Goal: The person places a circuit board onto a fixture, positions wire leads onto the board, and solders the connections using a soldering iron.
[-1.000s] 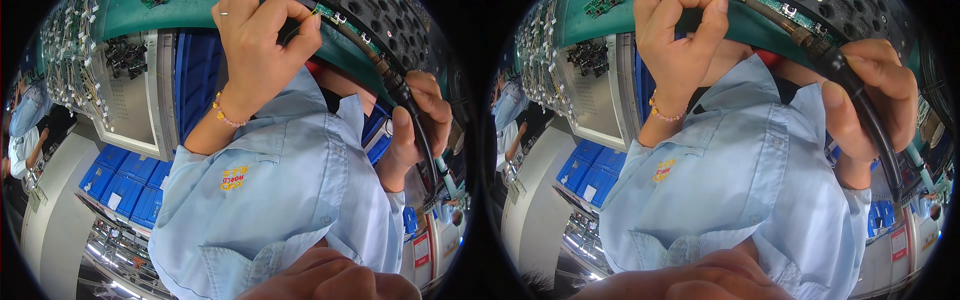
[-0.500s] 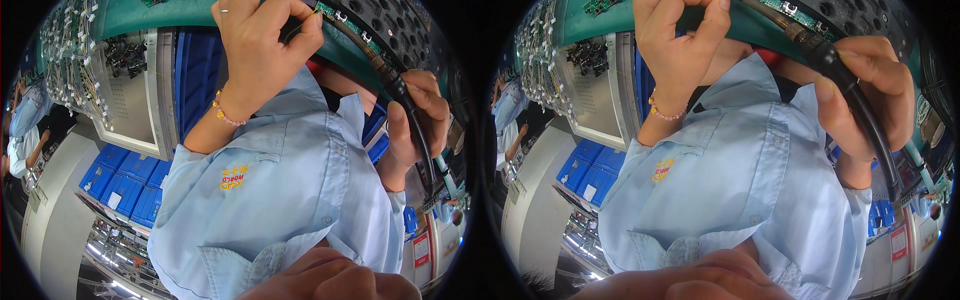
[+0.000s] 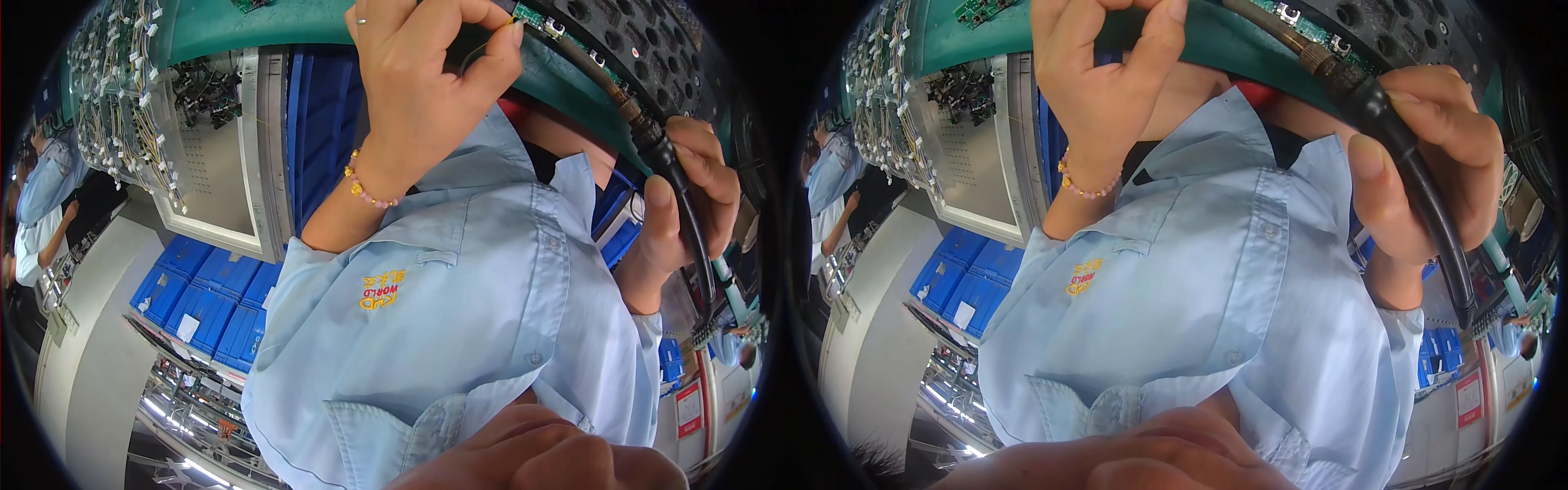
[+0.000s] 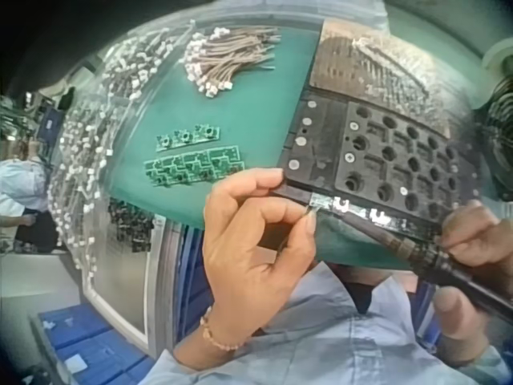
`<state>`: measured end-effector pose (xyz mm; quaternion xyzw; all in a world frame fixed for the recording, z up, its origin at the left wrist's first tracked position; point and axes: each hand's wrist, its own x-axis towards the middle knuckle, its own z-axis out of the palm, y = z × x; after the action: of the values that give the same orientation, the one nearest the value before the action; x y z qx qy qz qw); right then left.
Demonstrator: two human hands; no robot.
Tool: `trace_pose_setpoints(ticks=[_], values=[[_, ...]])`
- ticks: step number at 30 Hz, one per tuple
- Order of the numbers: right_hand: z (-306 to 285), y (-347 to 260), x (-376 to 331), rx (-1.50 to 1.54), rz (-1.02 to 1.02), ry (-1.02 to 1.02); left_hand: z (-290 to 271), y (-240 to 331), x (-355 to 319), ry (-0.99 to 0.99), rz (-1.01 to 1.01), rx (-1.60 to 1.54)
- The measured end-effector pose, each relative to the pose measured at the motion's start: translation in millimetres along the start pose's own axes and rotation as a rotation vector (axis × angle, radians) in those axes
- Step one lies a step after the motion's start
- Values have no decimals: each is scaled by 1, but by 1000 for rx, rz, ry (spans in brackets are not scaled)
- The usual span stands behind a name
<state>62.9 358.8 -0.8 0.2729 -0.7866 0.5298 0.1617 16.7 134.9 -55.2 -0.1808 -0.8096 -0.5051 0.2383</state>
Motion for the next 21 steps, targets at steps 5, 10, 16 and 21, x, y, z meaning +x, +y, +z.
trace_pose_setpoints(ticks=[5, 10, 16, 21], values=[[1, 0, 0, -6, -10, 5, -2, 1, 3, -6, -2, -47], [2, -2, 0, -23, -11, 0, 0, 0, 5, 1, 53, 14], [4, -3, 2, -32, -12, -30, 1, 1, 4, 11, 50, 11], [4, -4, 1, -45, 7, -33, 2, 3, 5, -9, 13, 28]])
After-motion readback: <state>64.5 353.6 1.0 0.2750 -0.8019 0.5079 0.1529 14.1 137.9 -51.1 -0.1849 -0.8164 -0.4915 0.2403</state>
